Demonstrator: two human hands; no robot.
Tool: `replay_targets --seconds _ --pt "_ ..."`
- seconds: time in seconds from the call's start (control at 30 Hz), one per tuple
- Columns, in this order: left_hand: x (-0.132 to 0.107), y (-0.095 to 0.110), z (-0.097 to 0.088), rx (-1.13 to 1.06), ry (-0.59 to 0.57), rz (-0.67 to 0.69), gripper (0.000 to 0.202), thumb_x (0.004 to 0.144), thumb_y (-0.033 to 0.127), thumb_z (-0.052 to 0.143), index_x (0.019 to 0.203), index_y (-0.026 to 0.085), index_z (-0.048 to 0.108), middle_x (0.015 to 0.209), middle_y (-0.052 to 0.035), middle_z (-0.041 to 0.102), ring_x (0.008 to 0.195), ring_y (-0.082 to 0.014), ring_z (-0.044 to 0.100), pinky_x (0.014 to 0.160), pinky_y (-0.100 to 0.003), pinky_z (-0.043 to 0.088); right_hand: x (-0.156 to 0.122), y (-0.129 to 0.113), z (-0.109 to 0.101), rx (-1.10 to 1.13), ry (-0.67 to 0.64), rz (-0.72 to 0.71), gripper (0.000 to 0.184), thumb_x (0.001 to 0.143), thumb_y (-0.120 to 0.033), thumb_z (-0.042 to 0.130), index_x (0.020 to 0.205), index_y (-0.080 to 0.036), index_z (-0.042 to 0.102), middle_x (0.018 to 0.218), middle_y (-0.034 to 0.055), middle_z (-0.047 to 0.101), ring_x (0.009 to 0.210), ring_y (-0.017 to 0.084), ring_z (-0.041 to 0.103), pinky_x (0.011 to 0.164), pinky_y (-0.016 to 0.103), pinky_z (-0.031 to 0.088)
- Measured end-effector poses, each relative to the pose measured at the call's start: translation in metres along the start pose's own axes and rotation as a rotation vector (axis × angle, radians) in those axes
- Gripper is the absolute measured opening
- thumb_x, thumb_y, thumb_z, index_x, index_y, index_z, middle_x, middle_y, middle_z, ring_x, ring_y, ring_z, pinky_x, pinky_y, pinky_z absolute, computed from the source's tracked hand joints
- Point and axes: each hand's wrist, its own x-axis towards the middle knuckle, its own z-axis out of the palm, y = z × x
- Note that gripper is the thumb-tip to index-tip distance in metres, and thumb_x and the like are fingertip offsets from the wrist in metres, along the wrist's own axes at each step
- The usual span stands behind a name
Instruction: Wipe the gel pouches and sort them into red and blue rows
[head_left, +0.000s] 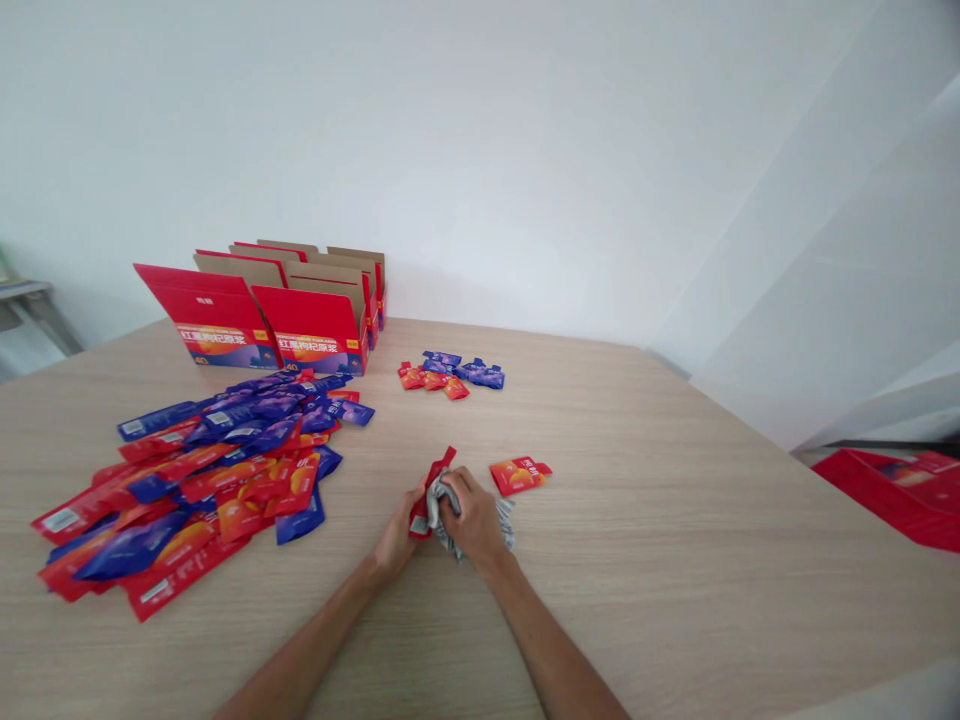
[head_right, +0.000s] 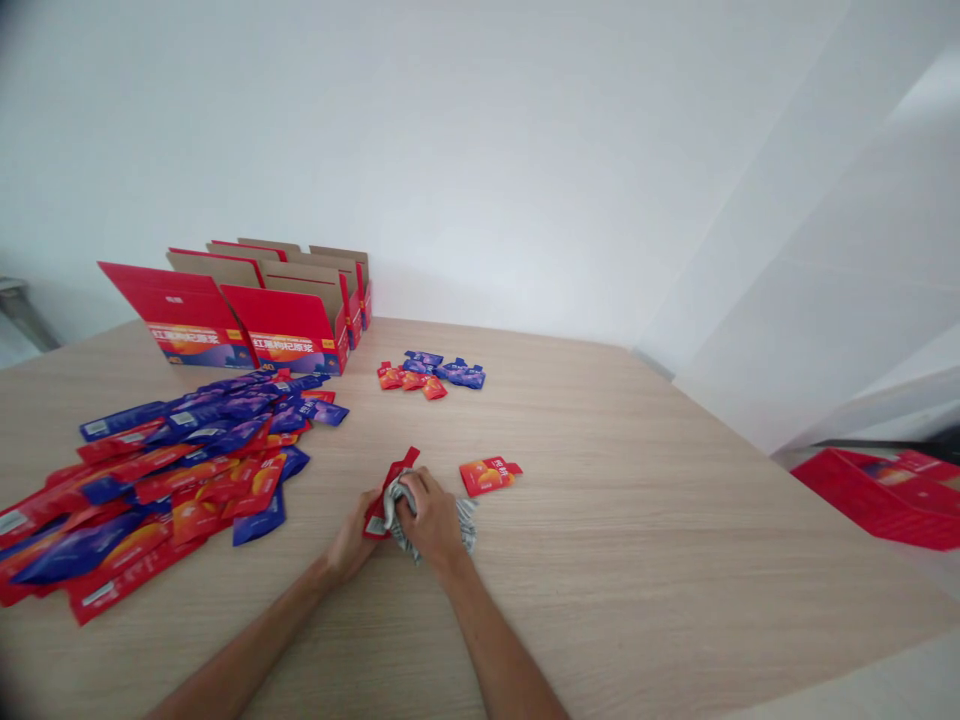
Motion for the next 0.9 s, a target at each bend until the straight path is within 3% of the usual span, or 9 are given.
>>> replay_targets --seconds 0.13,0.23,0.3,0.43,0.53,0.6,0.73,0.9 --pt "-0.01 -0.013 0.013 0.06 -0.154 -0.01 0.027 0.07 0.041 0.08 0.086 0.019 0.076 0.095 -0.0065 0.078 0.11 -0.0284 0.067 0.103 -0.036 0.048 0.005 0.016 -0.017 0.004 0.236 0.082 0.024 0.089 -0.011 0.046 0.104 -0.023 0.061 0.098 0.0046 0.063 0.092 0.02 0.063 0.082 0.03 0.051" --pt "-0.011 -0.018 0.014 0.041 -0.152 -0.045 0.029 0.067 0.042 0.083 0.083 0.019 0.076 0.094 -0.0068 0.078 0.107 -0.0288 0.068 0.101 -0.036 0.049 0.004 0.016 -0.018 0.003 0.254 0.095 0.024 0.089 -0.011 0.046 0.104 -0.022 0.062 0.098 0.0048 0.062 0.092 0.02 0.063 0.083 0.03 0.051" --pt "-0.009 -0.018 0.01 0.007 -0.078 -0.039 0.032 0.068 0.044 0.083 0.084 0.017 0.075 0.088 -0.0061 0.077 0.101 -0.0273 0.069 0.097 -0.035 0.051 0.002 0.01 -0.014 0.021 0.183 0.072 0.026 0.087 -0.009 0.048 0.104 -0.022 0.063 0.099 0.0049 0.063 0.091 0.02 0.064 0.081 0.028 0.051" --pt "0.0 -0.009 0.0 -0.067 0.098 0.003 0.036 0.068 0.05 0.082 0.08 0.018 0.072 0.075 -0.004 0.074 0.094 -0.0265 0.071 0.087 -0.033 0.055 -0.002 -0.004 -0.002 0.064 -0.099 -0.05 0.028 0.082 -0.007 0.055 0.103 -0.023 0.065 0.098 0.0023 0.066 0.086 0.018 0.065 0.077 0.025 0.051" --pt "0.004 -0.001 -0.006 -0.103 0.101 0.015 0.038 0.063 0.056 0.084 0.068 0.023 0.066 0.075 -0.0066 0.074 0.092 -0.0302 0.071 0.082 -0.036 0.058 -0.004 -0.009 0.004 0.073 -0.251 -0.147 0.029 0.08 -0.007 0.059 0.102 -0.024 0.065 0.099 0.001 0.068 0.086 0.018 0.066 0.077 0.024 0.051" --pt "0.005 0.001 -0.007 -0.091 0.084 0.019 0.038 0.063 0.057 0.084 0.067 0.024 0.066 0.075 -0.007 0.075 0.092 -0.0314 0.07 0.082 -0.038 0.058 -0.004 -0.008 0.006 0.061 -0.27 -0.16 0.029 0.081 -0.007 0.058 0.102 -0.024 0.065 0.1 0.0012 0.069 0.087 0.018 0.067 0.077 0.024 0.051" --pt "0.002 -0.004 -0.003 -0.005 0.009 0.018 0.036 0.066 0.051 0.083 0.079 0.019 0.072 0.075 -0.0032 0.074 0.092 -0.0281 0.07 0.089 -0.037 0.055 -0.002 0.003 0.0 0.02 -0.102 -0.071 0.028 0.082 -0.008 0.055 0.103 -0.024 0.064 0.1 0.0032 0.067 0.087 0.019 0.066 0.076 0.025 0.051" --pt "-0.003 -0.014 0.008 0.029 -0.161 0.02 0.033 0.067 0.045 0.085 0.083 0.018 0.075 0.09 -0.0052 0.077 0.105 -0.026 0.067 0.103 -0.034 0.048 0.004 0.018 -0.014 0.032 0.149 0.049 0.025 0.087 -0.01 0.048 0.103 -0.021 0.064 0.097 0.0056 0.065 0.09 0.021 0.064 0.081 0.029 0.051"
